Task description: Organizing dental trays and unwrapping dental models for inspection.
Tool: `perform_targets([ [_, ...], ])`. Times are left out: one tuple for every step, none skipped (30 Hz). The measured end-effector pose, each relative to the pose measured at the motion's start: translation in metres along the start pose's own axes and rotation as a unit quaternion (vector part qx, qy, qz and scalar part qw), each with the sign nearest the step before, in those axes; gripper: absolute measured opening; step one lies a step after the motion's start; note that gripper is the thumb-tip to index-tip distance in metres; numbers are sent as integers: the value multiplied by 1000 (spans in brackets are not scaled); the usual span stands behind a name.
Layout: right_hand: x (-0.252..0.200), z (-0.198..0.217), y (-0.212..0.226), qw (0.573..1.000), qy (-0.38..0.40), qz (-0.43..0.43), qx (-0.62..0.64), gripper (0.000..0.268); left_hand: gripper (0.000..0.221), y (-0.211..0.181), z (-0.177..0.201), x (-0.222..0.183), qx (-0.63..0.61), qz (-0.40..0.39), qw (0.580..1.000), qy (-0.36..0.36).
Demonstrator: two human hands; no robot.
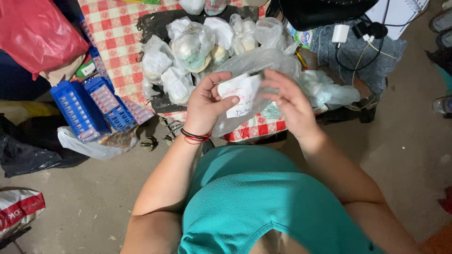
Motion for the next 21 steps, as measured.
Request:
perform_targets([
  [-1,1,-7,993,-23,-53,100,51,69,-8,-2,-2,16,-11,1000,-11],
  [-3,-1,-15,973,-45,-106,199,53,68,-15,-4,-4,31,-22,999,-23],
  [-1,-1,-13,974,-45,-104,198,53,68,-17,-7,-5,31,-23,999,-21],
  [1,-1,-14,974,-46,-115,188,51,68,-20,-10,-6,36,-30,999,-17],
  [1,-2,-15,974,-46,-127,179,48,68,-22,-13,-8,42,-36,998,-14],
  [2,-2,-21,975,-46,-126,179,48,68,-26,-15,-9,42,-36,998,-13],
  [3,-4,-24,980,-35,-118,157,55,68,-29,-19,-11,48,-37,998,-5],
  [4,-5,-28,985,-24,-109,135,63,69,-33,-23,-12,54,-37,998,2],
  [4,-8,-28,985,-25,-108,135,63,69,-34,-25,-13,55,-38,998,4],
  [3,-7,-33,979,-50,-128,153,60,69,-35,-27,-13,61,-38,997,10],
  [2,-6,-39,972,-73,-147,171,57,69,-36,-30,-14,66,-38,997,16],
  [2,-3,-37,972,-74,-146,170,57,69,-36,-30,-13,66,-39,997,18],
  [1,3,-34,974,-97,-138,154,50,70,-37,-29,-13,70,-42,997,11],
  [1,10,-31,975,-119,-129,138,44,70,-37,-27,-13,73,-46,996,4],
  [-2,12,-30,975,-119,-130,139,44,70,-35,-23,-13,73,-46,996,3],
  [-3,17,-25,979,-130,-112,113,36,69,-34,-20,-13,85,-53,995,1],
  [-4,23,-20,982,-141,-92,86,32,69,-34,-17,-12,97,-61,993,0],
  [0,23,-11,982,-141,-92,86,32,69,-35,-16,-12,97,-61,993,0],
  [5,25,7,988,-143,-52,38,32,65,-35,-14,-13,101,-58,993,-10],
  [10,25,25,989,-145,-11,-10,34,62,-35,-11,-13,105,-55,993,-19],
  [12,27,25,989,-144,-11,-11,34,62,-38,-13,-13,105,-55,993,-19],
])
Point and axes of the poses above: each hand's wrist, its own x-axis towards the middle knuckle, its own z-axis out of the back of the hand, y = z × x, the point moved 10 cm from there along x, towards the middle knuckle, and after that the axes turned 2 degrees about x, right-handed, at the moved point
